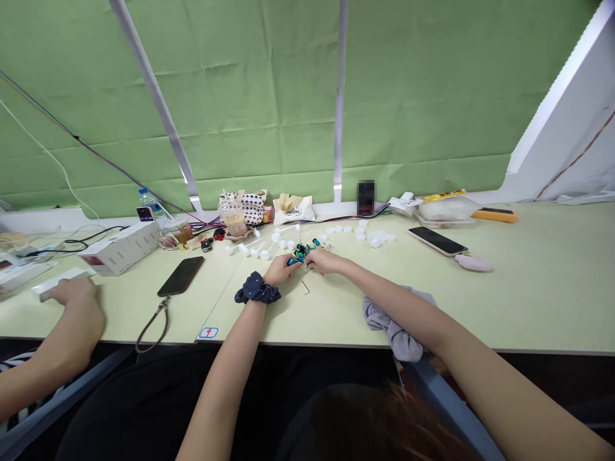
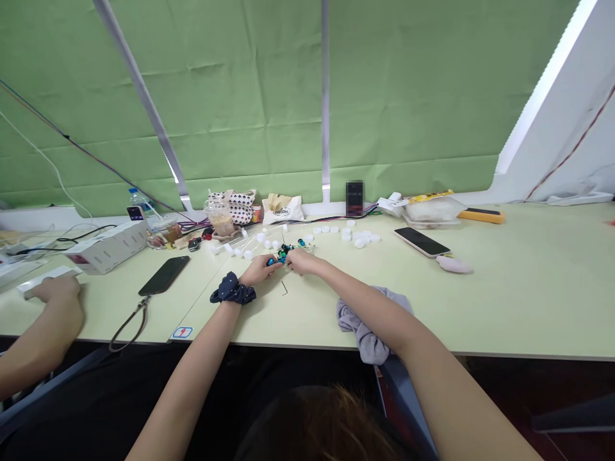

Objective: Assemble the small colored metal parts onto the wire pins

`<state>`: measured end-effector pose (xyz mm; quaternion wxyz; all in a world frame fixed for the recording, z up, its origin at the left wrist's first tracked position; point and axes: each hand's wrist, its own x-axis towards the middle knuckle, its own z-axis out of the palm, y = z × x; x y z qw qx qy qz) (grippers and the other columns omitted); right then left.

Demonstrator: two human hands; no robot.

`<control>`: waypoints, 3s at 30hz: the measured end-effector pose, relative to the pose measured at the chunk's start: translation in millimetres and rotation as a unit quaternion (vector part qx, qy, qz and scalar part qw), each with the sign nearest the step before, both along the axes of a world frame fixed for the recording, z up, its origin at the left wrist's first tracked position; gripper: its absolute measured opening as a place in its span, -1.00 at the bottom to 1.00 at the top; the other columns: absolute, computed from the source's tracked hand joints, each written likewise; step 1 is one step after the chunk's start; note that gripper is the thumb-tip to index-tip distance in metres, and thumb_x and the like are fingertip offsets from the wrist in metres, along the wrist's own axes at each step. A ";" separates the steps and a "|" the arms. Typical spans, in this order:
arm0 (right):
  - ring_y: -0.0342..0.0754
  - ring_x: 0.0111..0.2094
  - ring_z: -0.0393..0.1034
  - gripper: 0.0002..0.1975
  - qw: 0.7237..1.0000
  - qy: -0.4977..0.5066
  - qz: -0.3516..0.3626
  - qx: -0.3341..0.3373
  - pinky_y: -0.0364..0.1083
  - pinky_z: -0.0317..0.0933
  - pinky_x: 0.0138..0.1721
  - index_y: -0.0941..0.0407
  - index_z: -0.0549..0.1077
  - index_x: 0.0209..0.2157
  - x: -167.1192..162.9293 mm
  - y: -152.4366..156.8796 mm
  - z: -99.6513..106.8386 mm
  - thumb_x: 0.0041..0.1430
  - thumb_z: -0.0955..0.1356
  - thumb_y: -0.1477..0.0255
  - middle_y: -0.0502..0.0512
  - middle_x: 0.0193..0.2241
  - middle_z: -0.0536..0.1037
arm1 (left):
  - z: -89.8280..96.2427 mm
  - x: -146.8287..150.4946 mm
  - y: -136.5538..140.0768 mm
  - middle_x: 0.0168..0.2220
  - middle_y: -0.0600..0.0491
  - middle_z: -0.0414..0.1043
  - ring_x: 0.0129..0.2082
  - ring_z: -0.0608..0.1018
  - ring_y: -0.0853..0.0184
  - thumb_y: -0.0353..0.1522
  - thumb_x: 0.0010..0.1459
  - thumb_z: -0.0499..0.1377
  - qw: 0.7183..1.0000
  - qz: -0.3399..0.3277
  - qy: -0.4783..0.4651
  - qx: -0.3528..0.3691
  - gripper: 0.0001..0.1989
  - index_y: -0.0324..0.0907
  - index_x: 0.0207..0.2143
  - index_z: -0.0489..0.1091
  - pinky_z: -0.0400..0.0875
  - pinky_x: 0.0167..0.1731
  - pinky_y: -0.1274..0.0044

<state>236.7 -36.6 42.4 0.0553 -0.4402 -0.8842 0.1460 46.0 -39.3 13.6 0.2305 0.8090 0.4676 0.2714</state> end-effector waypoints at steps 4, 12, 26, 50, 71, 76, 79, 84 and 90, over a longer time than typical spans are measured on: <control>-0.15 -0.40 0.41 -0.83 0.990 0.094 -0.082 0.059 -0.25 0.15 -0.35 0.21 0.48 -0.29 3.7 15.1 -4.1 0.21 0.24 0.56 0.15 -0.37 0.55 | -3.6 -5.0 5.9 -0.62 0.14 0.34 -0.60 0.40 0.37 -0.12 0.13 0.07 0.998 0.060 -0.019 0.028 -0.69 -0.19 -0.34 0.34 0.24 -0.48 0.55; -0.08 -0.31 0.39 -0.81 0.926 0.158 -0.339 0.047 -0.21 0.14 -0.37 0.26 0.43 -0.26 55.3 56.0 -15.2 0.25 0.20 0.53 0.28 -0.26 0.52 | -10.4 -24.8 14.7 -0.30 -0.10 0.49 -0.28 0.50 0.19 -0.26 0.17 0.04 0.957 0.264 0.087 0.080 -0.76 -0.17 -0.18 0.36 0.24 -0.35 0.50; -0.20 -0.67 0.32 -0.87 0.874 0.256 -0.408 -0.064 -0.24 0.26 -0.59 0.33 0.49 -0.29 85.3 76.2 -39.5 0.12 0.36 0.54 0.12 -0.64 0.48 | -17.6 -42.3 23.0 -0.22 -0.12 0.50 -0.20 0.50 0.15 -0.33 0.08 0.12 0.954 0.270 0.116 0.059 -0.76 -0.18 -0.19 0.42 0.30 -0.25 0.46; 0.02 -0.28 0.47 -0.87 0.895 0.137 -0.423 0.043 -0.17 0.26 -0.32 0.25 0.53 -0.40 102.0 79.1 -33.9 0.04 0.40 0.45 0.27 -0.40 0.57 | -23.3 -47.0 31.4 -0.32 -0.07 0.53 -0.27 0.53 0.19 -0.43 -0.04 0.21 0.961 0.254 0.067 0.090 -0.82 -0.20 -0.33 0.54 0.37 -0.18 0.43; -0.04 -0.16 0.33 -0.71 0.971 0.100 0.057 0.212 -0.12 0.16 -0.17 0.13 0.42 -0.07 6.7 24.9 -23.7 0.14 0.34 0.42 0.16 -0.16 0.43 | -11.3 -4.0 4.5 -0.14 -0.08 0.43 -0.04 0.39 0.10 -0.40 0.08 0.09 0.965 0.171 0.111 0.162 -0.75 -0.12 -0.16 0.41 0.13 -0.08 0.28; 0.04 -0.02 0.25 -0.55 0.964 -0.016 0.077 0.253 -0.04 0.11 -0.09 0.09 0.30 0.09 -13.3 24.6 -33.4 0.17 0.23 0.63 0.22 -0.04 0.37 | -17.7 -0.4 9.1 -0.18 -0.05 0.44 -0.07 0.42 0.12 -0.56 -0.06 0.06 0.970 0.181 0.064 0.151 -0.64 -0.14 -0.17 0.29 0.15 -0.08 0.27; 0.05 -0.01 0.24 -0.58 0.956 -0.074 0.098 0.268 -0.02 0.09 -0.11 0.06 0.31 0.07 -16.6 27.1 -31.4 0.22 0.18 0.63 0.24 -0.05 0.38 | -18.2 -9.5 15.5 -0.22 -0.01 0.46 -0.15 0.46 0.18 -0.59 -0.11 0.05 0.965 0.219 -0.035 0.141 -0.64 -0.14 -0.21 0.26 0.19 -0.07 0.28; 0.03 -0.11 0.32 -0.71 0.943 -0.158 0.113 0.270 -0.03 0.12 -0.16 0.14 0.36 -0.05 -29.5 24.9 -17.2 0.27 0.15 0.57 0.27 -0.13 0.43 | -16.0 -32.6 28.9 -0.33 0.01 0.44 -0.29 0.49 0.30 -0.55 -0.11 0.05 0.914 0.245 -0.288 0.149 -0.72 -0.17 -0.28 0.25 0.34 -0.21 0.43; 0.01 -0.23 0.43 -0.71 0.947 -0.204 0.095 0.230 -0.08 0.21 -0.27 0.16 0.34 -0.07 -46.2 22.0 -1.9 0.18 0.20 0.64 0.29 -0.19 0.47 | -12.8 -50.1 37.5 -0.39 0.02 0.43 -0.34 0.51 0.34 -0.46 -0.12 0.07 0.848 0.306 -0.418 0.112 -0.80 -0.20 -0.34 0.30 0.38 -0.28 0.49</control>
